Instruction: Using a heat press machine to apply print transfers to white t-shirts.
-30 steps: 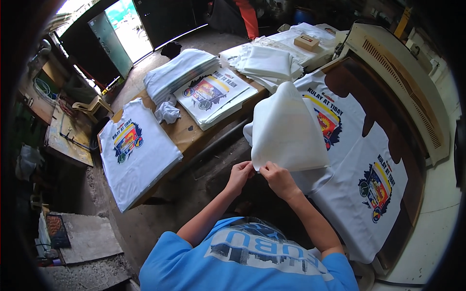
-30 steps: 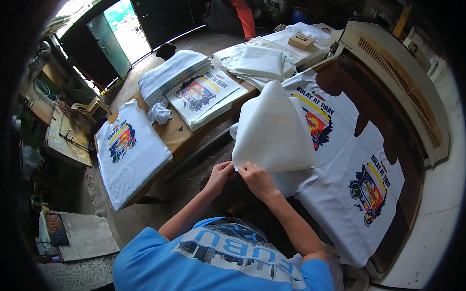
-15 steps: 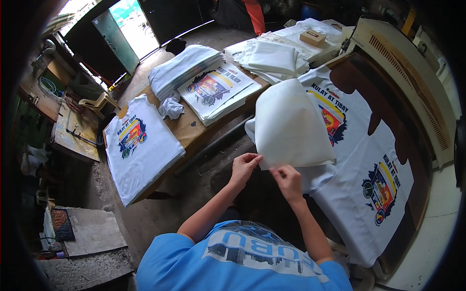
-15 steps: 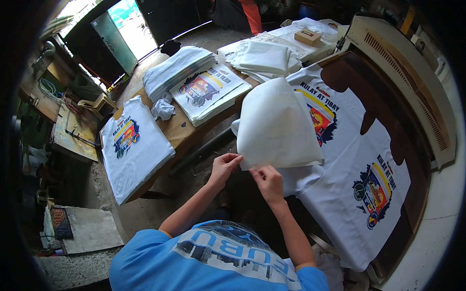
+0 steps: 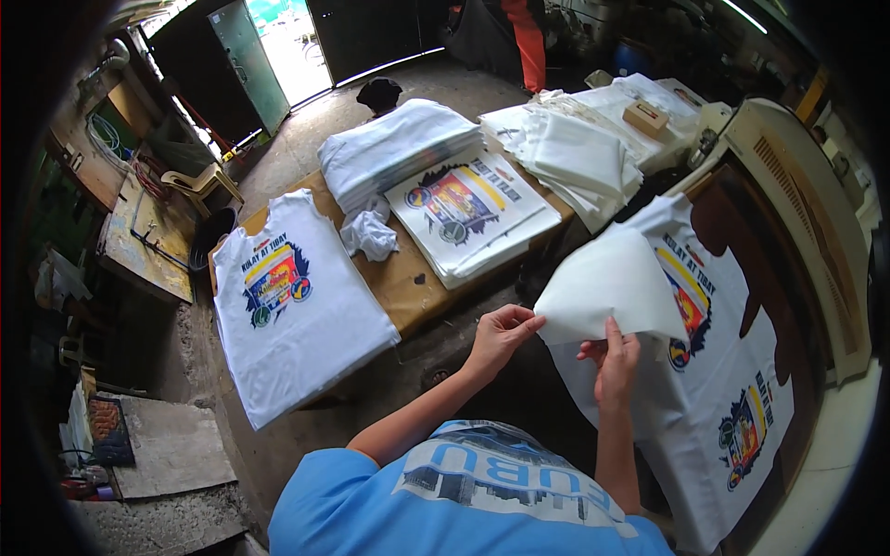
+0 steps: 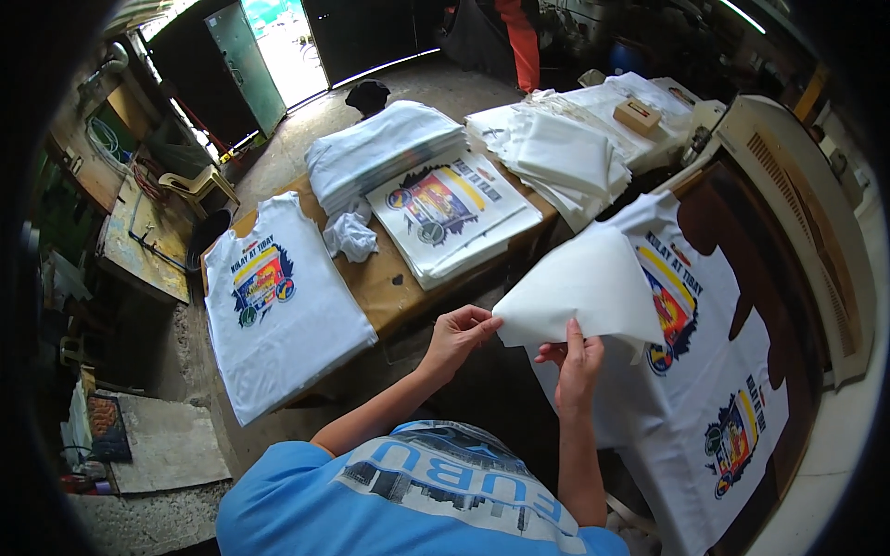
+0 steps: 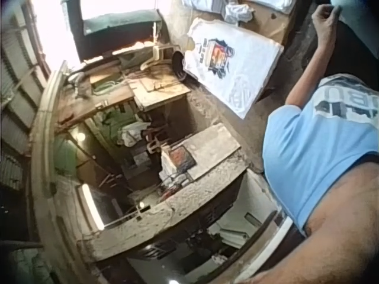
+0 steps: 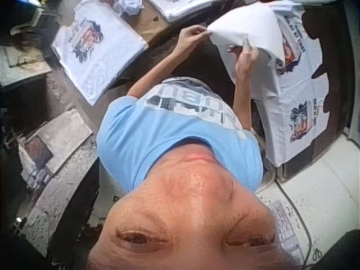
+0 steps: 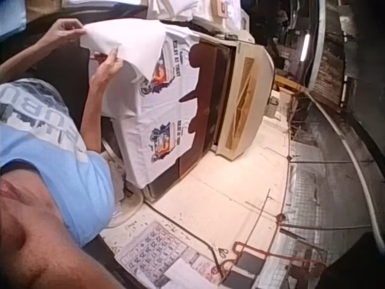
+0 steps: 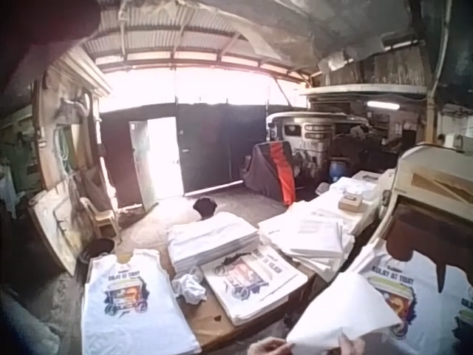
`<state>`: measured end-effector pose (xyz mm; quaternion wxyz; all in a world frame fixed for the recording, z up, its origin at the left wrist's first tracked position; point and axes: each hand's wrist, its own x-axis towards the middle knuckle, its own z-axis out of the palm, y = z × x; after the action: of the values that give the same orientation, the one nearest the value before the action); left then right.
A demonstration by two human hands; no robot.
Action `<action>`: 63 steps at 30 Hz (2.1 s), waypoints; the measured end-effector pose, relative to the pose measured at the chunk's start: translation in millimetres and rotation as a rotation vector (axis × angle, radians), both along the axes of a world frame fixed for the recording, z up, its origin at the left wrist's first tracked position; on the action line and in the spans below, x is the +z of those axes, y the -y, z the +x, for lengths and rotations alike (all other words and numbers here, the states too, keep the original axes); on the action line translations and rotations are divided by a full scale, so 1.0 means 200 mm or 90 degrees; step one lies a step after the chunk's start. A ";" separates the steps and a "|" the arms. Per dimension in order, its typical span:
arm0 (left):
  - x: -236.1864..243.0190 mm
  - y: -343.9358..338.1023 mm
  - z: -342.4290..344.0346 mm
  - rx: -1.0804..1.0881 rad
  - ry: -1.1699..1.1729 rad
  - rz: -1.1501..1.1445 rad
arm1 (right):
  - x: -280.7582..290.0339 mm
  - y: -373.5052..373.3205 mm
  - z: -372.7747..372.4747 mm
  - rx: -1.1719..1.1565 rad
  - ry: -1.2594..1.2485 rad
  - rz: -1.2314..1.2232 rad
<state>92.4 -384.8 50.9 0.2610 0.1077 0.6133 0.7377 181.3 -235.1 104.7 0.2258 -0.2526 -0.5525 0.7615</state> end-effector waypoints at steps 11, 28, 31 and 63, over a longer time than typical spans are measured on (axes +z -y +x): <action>-0.73 0.83 -0.83 0.133 -0.088 -0.393 | 0.41 -0.07 -0.91 0.028 0.020 0.005; -1.14 0.67 -1.40 0.039 0.295 -0.844 | 0.47 -0.98 -2.41 -0.084 -0.187 0.215; -1.13 0.60 -1.42 0.012 0.320 -0.849 | -0.08 -1.29 -2.59 -0.141 -0.129 0.075; -1.03 0.56 -1.47 -0.036 0.365 -0.850 | -1.55 -1.59 -2.77 -0.182 0.215 -0.497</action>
<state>-201.8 -495.9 -155.0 0.4404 -0.2560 0.8373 0.1985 -373.2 83.8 -204.5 0.1235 -0.5137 -0.2126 0.8220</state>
